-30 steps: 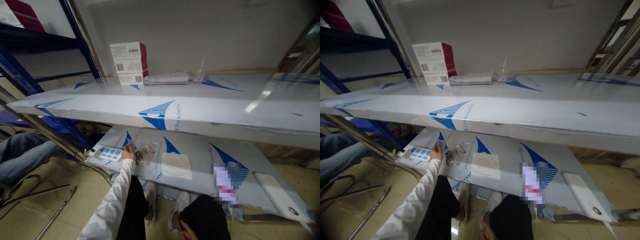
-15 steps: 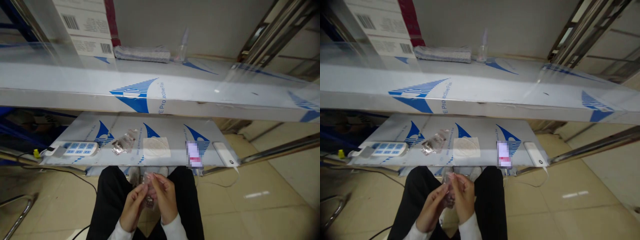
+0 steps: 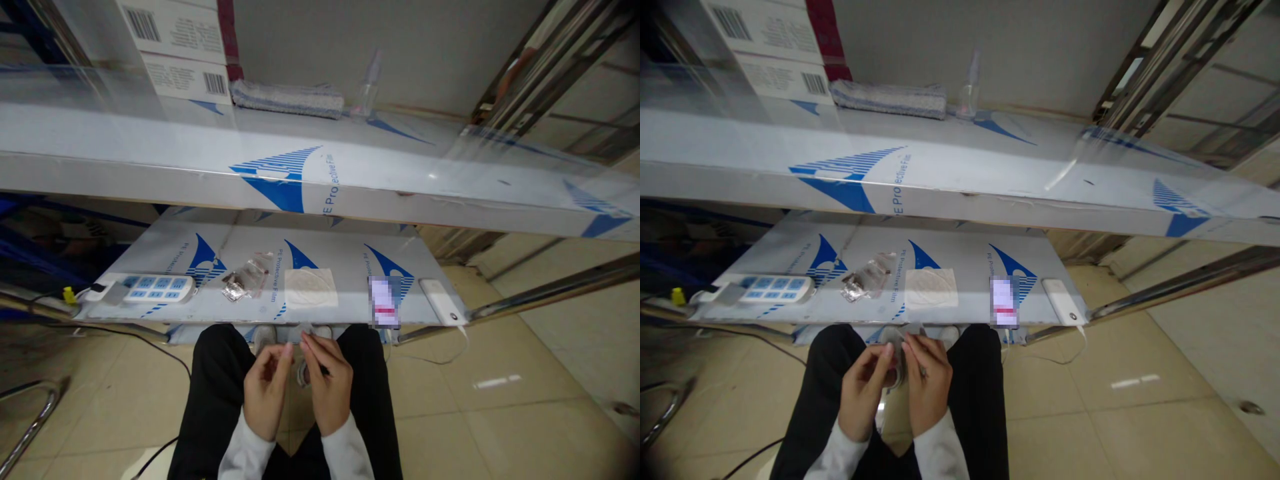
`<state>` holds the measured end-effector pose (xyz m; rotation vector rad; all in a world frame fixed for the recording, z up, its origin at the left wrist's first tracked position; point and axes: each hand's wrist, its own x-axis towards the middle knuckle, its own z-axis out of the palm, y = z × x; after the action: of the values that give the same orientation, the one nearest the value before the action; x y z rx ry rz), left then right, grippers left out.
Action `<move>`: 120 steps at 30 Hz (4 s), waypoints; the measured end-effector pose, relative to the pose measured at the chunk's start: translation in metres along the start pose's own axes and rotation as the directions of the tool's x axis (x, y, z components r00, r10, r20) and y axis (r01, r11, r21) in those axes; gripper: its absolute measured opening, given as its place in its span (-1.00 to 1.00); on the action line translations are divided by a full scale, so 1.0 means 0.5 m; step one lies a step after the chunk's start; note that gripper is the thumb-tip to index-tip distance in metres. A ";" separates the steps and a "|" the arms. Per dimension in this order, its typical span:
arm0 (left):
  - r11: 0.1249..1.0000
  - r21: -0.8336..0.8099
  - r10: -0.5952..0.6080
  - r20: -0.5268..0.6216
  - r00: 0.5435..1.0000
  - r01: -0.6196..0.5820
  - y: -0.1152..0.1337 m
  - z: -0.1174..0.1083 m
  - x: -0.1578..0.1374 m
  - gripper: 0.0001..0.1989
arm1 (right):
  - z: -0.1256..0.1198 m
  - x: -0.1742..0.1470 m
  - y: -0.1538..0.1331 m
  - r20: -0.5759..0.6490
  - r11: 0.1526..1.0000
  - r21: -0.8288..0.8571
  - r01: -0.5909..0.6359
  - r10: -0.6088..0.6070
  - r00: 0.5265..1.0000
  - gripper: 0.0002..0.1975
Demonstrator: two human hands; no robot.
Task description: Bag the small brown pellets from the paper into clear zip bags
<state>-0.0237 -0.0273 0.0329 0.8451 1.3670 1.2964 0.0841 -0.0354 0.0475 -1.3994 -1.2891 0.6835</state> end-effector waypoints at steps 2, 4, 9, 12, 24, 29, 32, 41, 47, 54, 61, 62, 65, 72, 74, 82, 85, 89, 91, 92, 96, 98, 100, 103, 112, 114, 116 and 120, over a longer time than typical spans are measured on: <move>0.998 -0.048 -0.039 0.118 0.992 0.045 0.015 0.009 -0.005 -0.68 | 0.001 -0.005 0.002 0.046 0.988 -0.108 0.107 -0.102 0.994 -0.71; 0.991 -0.095 -0.087 0.126 0.988 0.099 0.019 0.011 -0.003 -0.66 | 0.000 -0.010 0.009 0.096 0.968 -0.186 0.169 -0.153 0.984 -0.68; 0.962 -0.098 -0.231 0.202 0.952 0.255 0.002 -0.021 0.011 -0.63 | -0.007 -0.024 0.037 0.253 0.956 -0.216 0.198 -0.141 0.957 -0.60; 0.966 -0.082 -0.225 0.208 0.952 0.247 -0.008 -0.040 0.014 -0.64 | -0.005 -0.034 0.039 0.313 0.977 -0.145 0.156 -0.104 0.944 -0.56; 0.981 0.186 -0.121 0.359 0.925 0.056 -0.007 -0.046 0.019 -0.69 | -0.022 -0.013 0.023 0.300 0.958 0.092 -0.273 0.235 0.925 -0.82; 0.847 0.499 -0.023 0.380 0.925 -0.184 0.009 -0.051 0.018 -0.78 | -0.032 -0.017 0.035 0.273 0.992 -0.089 -0.091 0.112 0.955 -0.81; 0.717 0.660 0.015 0.307 0.952 -0.224 0.014 -0.052 0.012 -0.84 | -0.032 -0.020 0.043 0.158 0.973 -0.230 -0.011 0.049 0.986 -0.80; 0.642 0.743 0.016 0.236 0.972 -0.191 0.018 -0.030 0.000 -0.78 | -0.022 -0.029 0.025 0.126 0.922 -0.383 0.053 -0.005 0.992 -0.85; 0.502 0.854 -0.031 0.174 0.984 -0.135 0.012 -0.029 -0.018 -0.85 | -0.033 -0.030 0.035 0.093 0.908 -0.419 0.012 0.030 0.995 -0.84; 0.617 0.722 0.081 0.338 0.938 -0.313 0.048 -0.024 -0.006 -0.76 | -0.051 -0.027 0.042 0.299 0.972 -0.134 0.195 -0.148 0.943 -0.45; 0.748 0.626 0.014 0.318 0.948 -0.221 0.071 -0.033 0.003 -0.70 | -0.048 -0.038 0.050 0.356 0.995 0.100 0.023 -0.058 0.933 -0.19; 0.764 0.611 0.002 0.320 0.947 -0.208 0.072 -0.035 0.003 -0.71 | -0.043 -0.038 0.050 0.341 0.994 0.107 0.010 -0.046 0.939 -0.18; 0.790 0.576 0.012 0.327 0.945 -0.209 0.076 -0.038 -0.001 -0.73 | -0.028 -0.034 0.047 0.250 0.990 0.139 -0.015 -0.021 0.968 -0.41; 0.818 0.505 0.115 0.326 0.938 -0.276 0.090 -0.045 -0.005 -0.68 | -0.014 -0.034 0.040 0.210 0.950 0.302 -0.085 0.021 0.978 -0.61; 0.796 0.528 0.191 0.243 0.951 -0.295 0.061 -0.073 0.008 -0.67 | -0.009 -0.030 0.058 0.182 0.923 0.355 -0.151 0.090 0.979 -0.61; 0.284 0.910 0.457 0.150 0.877 -0.303 -0.205 -0.282 0.116 -0.55 | 0.002 0.189 0.197 0.194 0.983 -0.120 -0.141 0.162 0.968 -0.56; 0.219 0.947 0.460 0.111 0.881 -0.234 -0.258 -0.314 0.138 -0.44 | 0.007 0.298 0.230 0.348 0.854 -0.520 0.026 0.183 0.919 -0.56; 0.246 0.944 0.440 0.093 0.893 -0.220 -0.265 -0.316 0.146 -0.40 | 0.024 0.384 0.248 0.500 0.707 -0.679 0.199 0.246 0.831 -0.55; 0.247 0.943 0.438 0.098 0.894 -0.224 -0.256 -0.311 0.146 -0.42 | 0.039 0.404 0.246 0.565 0.611 -0.729 0.307 0.286 0.774 -0.54; 0.246 0.943 0.439 0.097 0.893 -0.223 -0.251 -0.309 0.145 -0.44 | 0.048 0.411 0.242 0.592 0.564 -0.743 0.360 0.302 0.747 -0.54; 0.261 0.946 0.445 0.059 0.893 -0.193 -0.236 -0.296 0.143 -0.47 | 0.092 0.430 0.218 0.676 0.392 -0.735 0.554 0.353 0.647 -0.59; 0.270 0.946 0.446 0.042 0.894 -0.179 -0.233 -0.291 0.142 -0.48 | 0.115 0.435 0.205 0.705 0.322 -0.708 0.629 0.377 0.601 -0.62; 0.269 0.948 0.445 0.037 0.895 -0.173 -0.231 -0.288 0.142 -0.48 | 0.134 0.438 0.194 0.727 0.265 -0.677 0.687 0.389 0.566 -0.63; 0.253 0.952 0.443 0.047 0.895 -0.175 -0.227 -0.287 0.141 -0.49 | 0.150 0.436 0.181 0.750 0.201 -0.636 0.745 0.388 0.536 -0.69; 0.287 0.948 0.437 0.001 0.899 -0.140 -0.215 -0.275 0.138 -0.53 | 0.107 0.447 0.167 0.817 0.166 -0.545 0.822 0.326 0.476 -0.59; 0.271 0.952 0.439 0.007 0.898 -0.140 -0.214 -0.274 0.137 -0.54 | 0.091 0.454 0.166 0.827 0.185 -0.536 0.824 0.313 0.468 -0.52; 0.265 0.955 0.440 0.004 0.898 -0.134 -0.214 -0.274 0.137 -0.54 | 0.074 0.459 0.167 0.832 0.217 -0.537 0.815 0.299 0.468 -0.48; 0.266 0.954 0.441 0.003 0.898 -0.134 -0.213 -0.278 0.139 -0.54 | 0.022 0.464 0.186 0.785 0.280 -0.619 0.734 0.250 0.566 -0.41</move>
<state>-0.1568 -0.0146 -0.0996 1.8686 2.3523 0.7275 0.1633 0.1992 0.0128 -1.6811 -3.0196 0.1429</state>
